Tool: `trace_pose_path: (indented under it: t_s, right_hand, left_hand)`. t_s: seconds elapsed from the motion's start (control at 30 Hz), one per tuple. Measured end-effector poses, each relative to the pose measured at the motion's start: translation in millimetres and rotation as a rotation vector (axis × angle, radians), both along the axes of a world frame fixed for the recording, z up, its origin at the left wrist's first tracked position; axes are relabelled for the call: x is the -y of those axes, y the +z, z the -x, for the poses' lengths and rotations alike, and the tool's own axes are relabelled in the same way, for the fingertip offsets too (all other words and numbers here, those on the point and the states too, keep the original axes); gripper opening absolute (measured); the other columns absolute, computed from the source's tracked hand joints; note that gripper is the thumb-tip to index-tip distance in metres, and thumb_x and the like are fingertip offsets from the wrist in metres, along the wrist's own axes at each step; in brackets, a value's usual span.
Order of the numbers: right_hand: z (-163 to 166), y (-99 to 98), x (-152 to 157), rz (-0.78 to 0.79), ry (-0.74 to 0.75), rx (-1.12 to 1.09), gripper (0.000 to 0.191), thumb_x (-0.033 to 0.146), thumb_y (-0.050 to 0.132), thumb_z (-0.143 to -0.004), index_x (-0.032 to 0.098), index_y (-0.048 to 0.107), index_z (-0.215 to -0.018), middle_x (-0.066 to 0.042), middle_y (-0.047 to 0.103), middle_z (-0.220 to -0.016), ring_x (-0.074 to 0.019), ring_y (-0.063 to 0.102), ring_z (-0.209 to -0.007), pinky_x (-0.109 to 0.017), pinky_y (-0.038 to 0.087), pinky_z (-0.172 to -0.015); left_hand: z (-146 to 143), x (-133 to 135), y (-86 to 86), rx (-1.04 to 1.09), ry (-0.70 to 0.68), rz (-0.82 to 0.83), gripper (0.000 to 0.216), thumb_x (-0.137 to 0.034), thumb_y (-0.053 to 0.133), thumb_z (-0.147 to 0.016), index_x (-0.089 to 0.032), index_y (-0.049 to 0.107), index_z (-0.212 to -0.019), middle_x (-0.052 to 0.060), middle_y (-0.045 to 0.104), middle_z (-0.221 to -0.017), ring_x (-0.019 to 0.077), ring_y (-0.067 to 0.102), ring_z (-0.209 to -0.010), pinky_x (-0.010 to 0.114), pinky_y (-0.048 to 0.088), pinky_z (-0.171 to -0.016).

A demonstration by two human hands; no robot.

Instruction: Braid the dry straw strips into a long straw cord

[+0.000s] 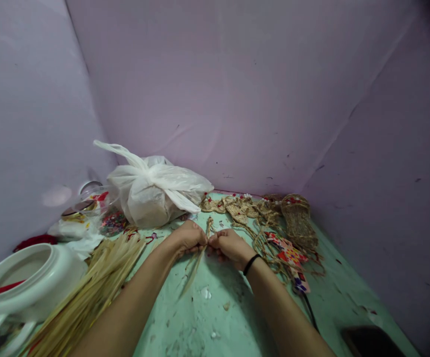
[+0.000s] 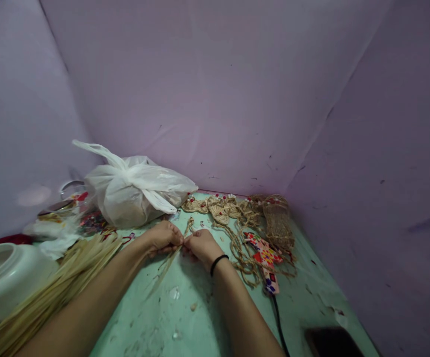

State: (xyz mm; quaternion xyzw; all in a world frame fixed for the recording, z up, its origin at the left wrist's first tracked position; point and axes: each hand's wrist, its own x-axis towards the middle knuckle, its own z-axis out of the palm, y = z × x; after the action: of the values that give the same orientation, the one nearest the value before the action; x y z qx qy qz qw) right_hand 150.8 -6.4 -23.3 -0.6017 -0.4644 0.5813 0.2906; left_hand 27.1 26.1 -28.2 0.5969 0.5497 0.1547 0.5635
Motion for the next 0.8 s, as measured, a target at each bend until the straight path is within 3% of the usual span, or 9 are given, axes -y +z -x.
trace_pose_path:
  t_s: [0.1,0.27,0.43,0.67,0.8]
  right_hand:
    - [-2.0,-8.8,-3.8,-0.048,0.000,0.048,0.015,0.008,0.043,-0.057,0.014,0.047,-0.044,0.006,0.037,-0.034,-0.0041,0.026,-0.031,-0.018,0.020,-0.033]
    - [-2.1,-24.4,-6.4,-0.159,0.014,0.079,0.010,0.009,0.047,-0.055,0.013,0.049,-0.046,0.007,0.034,-0.034,-0.0035,0.024,-0.033,-0.020,0.015,-0.036]
    - [-1.5,-31.6,-0.5,-0.188,-0.012,0.039,0.014,0.017,0.047,-0.061,0.013,0.052,-0.048,0.007,0.032,-0.032,-0.0033,0.020,-0.030,-0.020,0.012,-0.035]
    - [0.2,-32.2,-0.4,-0.207,-0.037,0.057,0.015,0.016,0.046,-0.058,0.014,0.049,-0.044,0.006,0.036,-0.032,-0.0034,0.025,-0.030,-0.020,0.014,-0.035]
    - [1.9,-28.2,1.9,-0.154,-0.124,-0.064,0.008,0.014,0.044,-0.055,0.015,0.048,-0.048,0.008,0.034,-0.032,-0.0037,0.024,-0.030,-0.020,0.015,-0.035]
  left_hand:
    - [-1.3,0.9,1.6,-0.047,-0.022,-0.046,0.007,-0.012,0.045,-0.053,-0.014,0.048,-0.047,-0.004,0.040,-0.035,0.0048,0.026,-0.028,0.020,0.017,-0.032]
    - [-0.6,1.1,-1.1,-0.326,-0.059,-0.183,0.009,-0.012,0.048,-0.053,-0.012,0.055,-0.048,-0.003,0.040,-0.033,0.0068,0.033,-0.033,0.020,0.024,-0.037]
    - [2.4,0.0,-2.1,-0.389,-0.147,-0.266,0.013,-0.015,0.049,-0.055,-0.010,0.062,-0.054,0.000,0.047,-0.040,0.0085,0.039,-0.038,0.020,0.028,-0.041]
    - [2.6,6.1,16.8,-0.525,-0.174,-0.268,0.012,-0.018,0.052,-0.054,-0.011,0.062,-0.051,0.002,0.049,-0.041,0.0114,0.042,-0.040,0.023,0.030,-0.042]
    - [-13.1,23.3,27.3,-0.630,-0.205,-0.310,0.015,-0.016,0.053,-0.052,-0.012,0.064,-0.061,0.009,0.060,-0.057,0.0184,0.053,-0.053,0.024,0.034,-0.047]
